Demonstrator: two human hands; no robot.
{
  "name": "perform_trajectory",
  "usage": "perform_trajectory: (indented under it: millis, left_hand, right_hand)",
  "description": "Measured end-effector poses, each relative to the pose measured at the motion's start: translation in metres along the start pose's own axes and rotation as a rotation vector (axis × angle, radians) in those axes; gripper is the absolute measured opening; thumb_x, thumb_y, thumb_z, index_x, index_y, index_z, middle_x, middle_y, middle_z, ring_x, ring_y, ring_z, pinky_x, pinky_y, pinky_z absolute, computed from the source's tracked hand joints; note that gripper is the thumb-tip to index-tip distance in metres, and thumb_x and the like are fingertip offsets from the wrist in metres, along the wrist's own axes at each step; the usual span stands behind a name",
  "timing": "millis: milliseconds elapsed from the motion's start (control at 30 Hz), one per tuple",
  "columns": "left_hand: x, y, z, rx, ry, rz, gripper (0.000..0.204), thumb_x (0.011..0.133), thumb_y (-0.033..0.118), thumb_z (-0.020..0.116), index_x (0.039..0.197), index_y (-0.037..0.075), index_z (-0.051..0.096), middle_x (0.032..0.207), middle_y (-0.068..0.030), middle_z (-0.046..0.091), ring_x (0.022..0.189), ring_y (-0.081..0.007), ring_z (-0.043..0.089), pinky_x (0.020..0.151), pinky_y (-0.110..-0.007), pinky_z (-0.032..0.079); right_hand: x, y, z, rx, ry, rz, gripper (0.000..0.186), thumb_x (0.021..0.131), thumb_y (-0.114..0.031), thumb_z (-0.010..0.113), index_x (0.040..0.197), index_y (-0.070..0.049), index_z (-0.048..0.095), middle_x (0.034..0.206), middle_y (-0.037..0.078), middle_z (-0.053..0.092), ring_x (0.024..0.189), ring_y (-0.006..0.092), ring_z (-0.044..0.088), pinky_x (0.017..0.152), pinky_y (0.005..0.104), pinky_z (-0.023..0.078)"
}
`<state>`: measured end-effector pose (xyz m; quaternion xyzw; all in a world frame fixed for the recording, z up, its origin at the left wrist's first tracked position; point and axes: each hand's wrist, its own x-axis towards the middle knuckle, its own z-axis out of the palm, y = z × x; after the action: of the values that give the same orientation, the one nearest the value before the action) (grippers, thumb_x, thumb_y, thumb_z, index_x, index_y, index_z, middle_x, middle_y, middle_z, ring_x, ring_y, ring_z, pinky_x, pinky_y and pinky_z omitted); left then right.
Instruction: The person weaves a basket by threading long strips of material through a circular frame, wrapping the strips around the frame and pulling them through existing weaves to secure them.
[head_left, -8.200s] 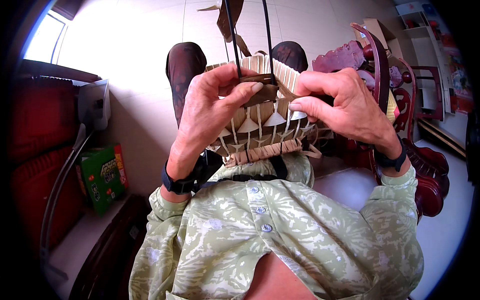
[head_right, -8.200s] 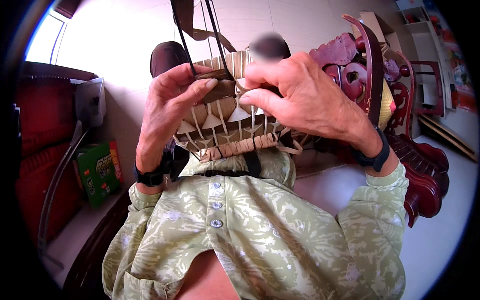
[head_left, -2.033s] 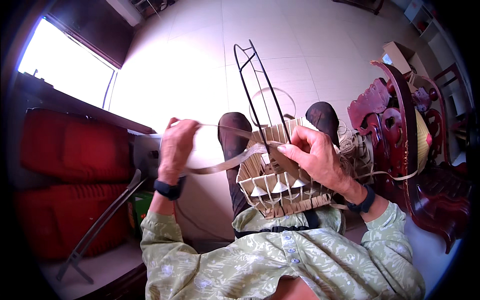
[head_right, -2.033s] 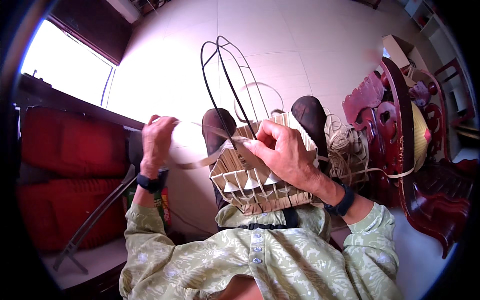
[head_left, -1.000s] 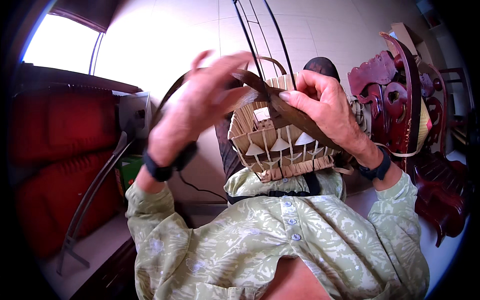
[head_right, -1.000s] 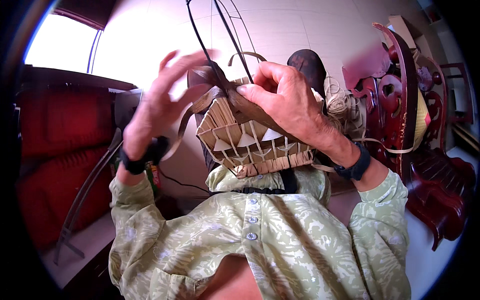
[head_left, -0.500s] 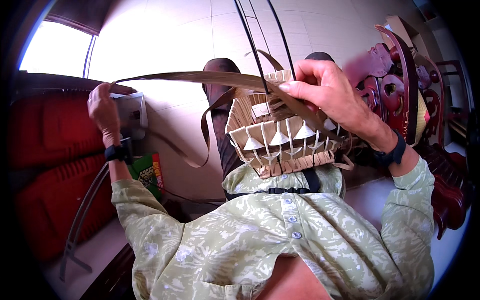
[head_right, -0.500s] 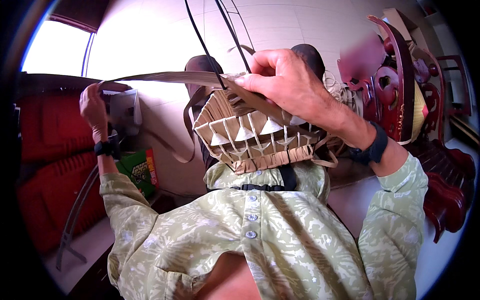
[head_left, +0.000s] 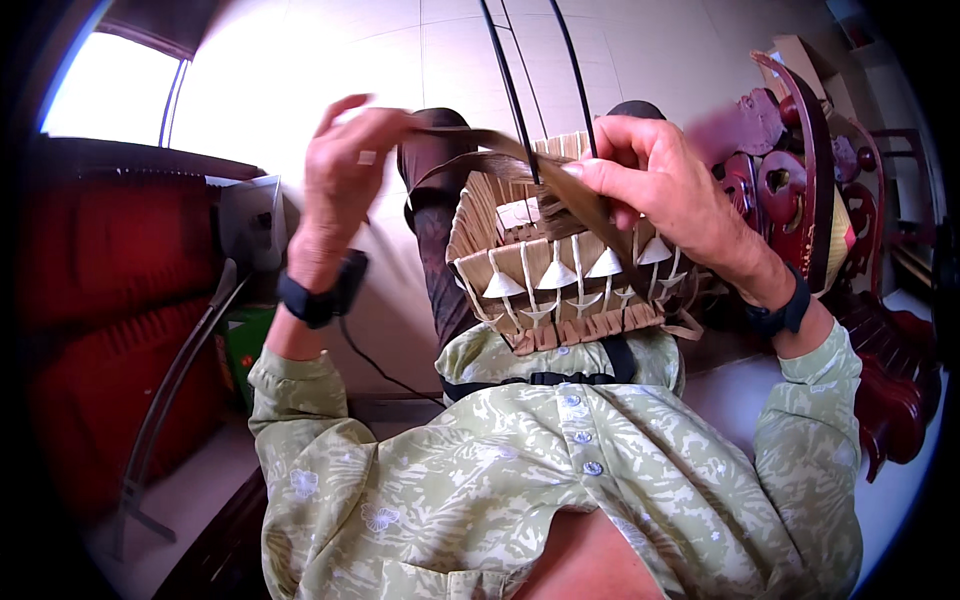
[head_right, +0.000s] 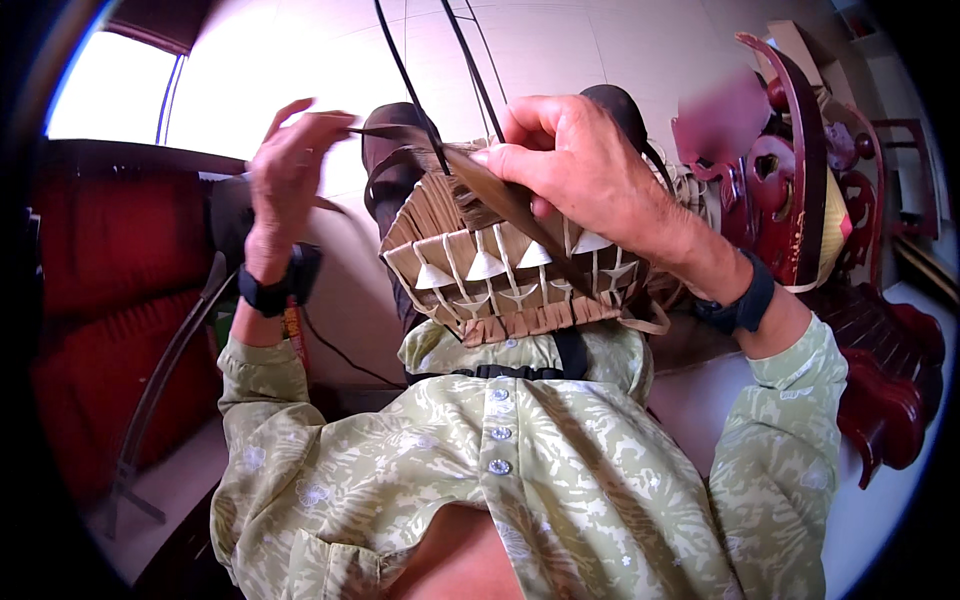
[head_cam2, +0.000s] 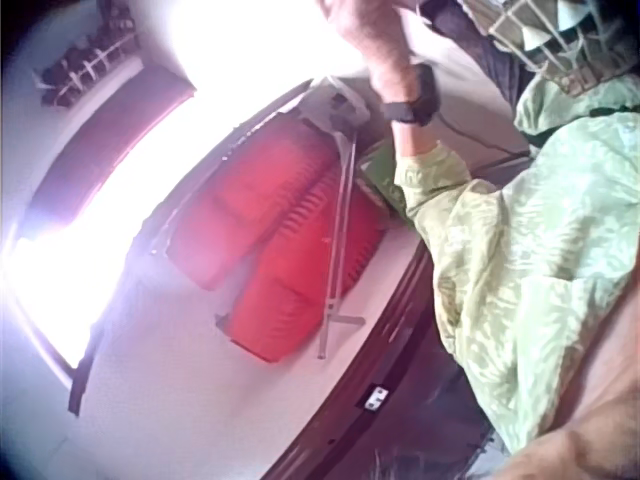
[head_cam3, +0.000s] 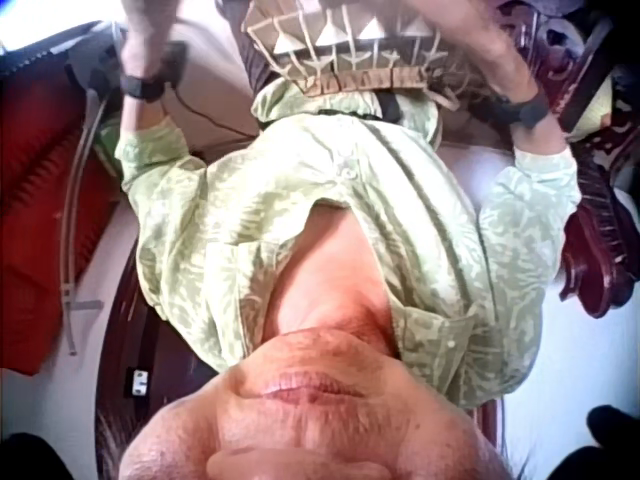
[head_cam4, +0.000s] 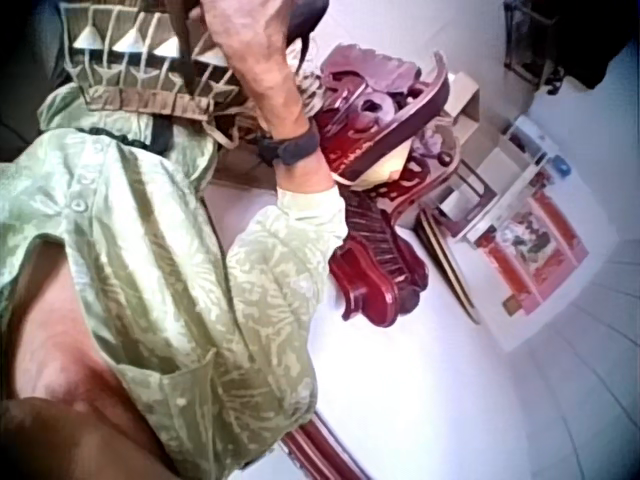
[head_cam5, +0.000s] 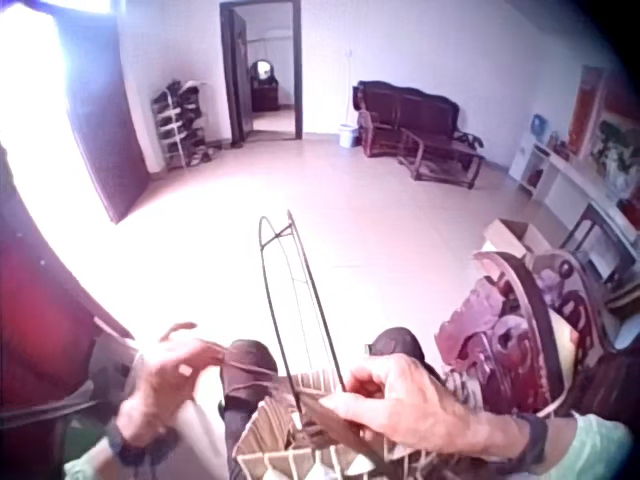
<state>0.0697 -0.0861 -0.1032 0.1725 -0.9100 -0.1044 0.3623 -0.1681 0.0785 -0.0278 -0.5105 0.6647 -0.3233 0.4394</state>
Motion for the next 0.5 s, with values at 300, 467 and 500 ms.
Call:
perform_trajectory:
  millis: [300,467,500]
  left_hand:
    - [-0.097,-0.165,-0.111,0.826,-0.174,-0.844,0.028,0.083,0.027,0.069,0.108,0.013,0.066,0.093,-0.0072,0.071,0.087,-0.0210,0.069,0.071,-0.035,0.053]
    - [-0.007,-0.003,-0.005,-0.396,-0.140,-0.336,0.052,0.084,0.004,0.066,0.133,0.008,0.051,0.127,-0.0136,0.057,0.120,-0.0265,0.052,0.105,-0.035,0.040]
    - [0.014,0.031,0.009,-0.377,-0.164,-0.202,0.051,0.083,0.005,0.066,0.133,0.009,0.052,0.128,-0.0115,0.057,0.120,-0.0251,0.053,0.105,-0.036,0.040]
  right_hand:
    - [0.014,0.013,-0.001,0.008,-0.038,-0.092,0.025,0.079,-0.020,0.064,0.071,0.002,0.056,0.060,0.002,0.053,0.059,0.0088,0.048,0.055,0.0286,0.041]
    - [0.015,0.012,0.000,0.006,-0.041,-0.064,0.025,0.080,-0.019,0.063,0.069,0.002,0.055,0.059,0.001,0.052,0.059,0.0074,0.047,0.054,0.0268,0.040]
    - [0.013,0.011,0.001,0.011,-0.030,-0.072,0.025,0.080,-0.019,0.063,0.069,0.002,0.055,0.059,0.001,0.052,0.059,0.0070,0.046,0.054,0.0266,0.040]
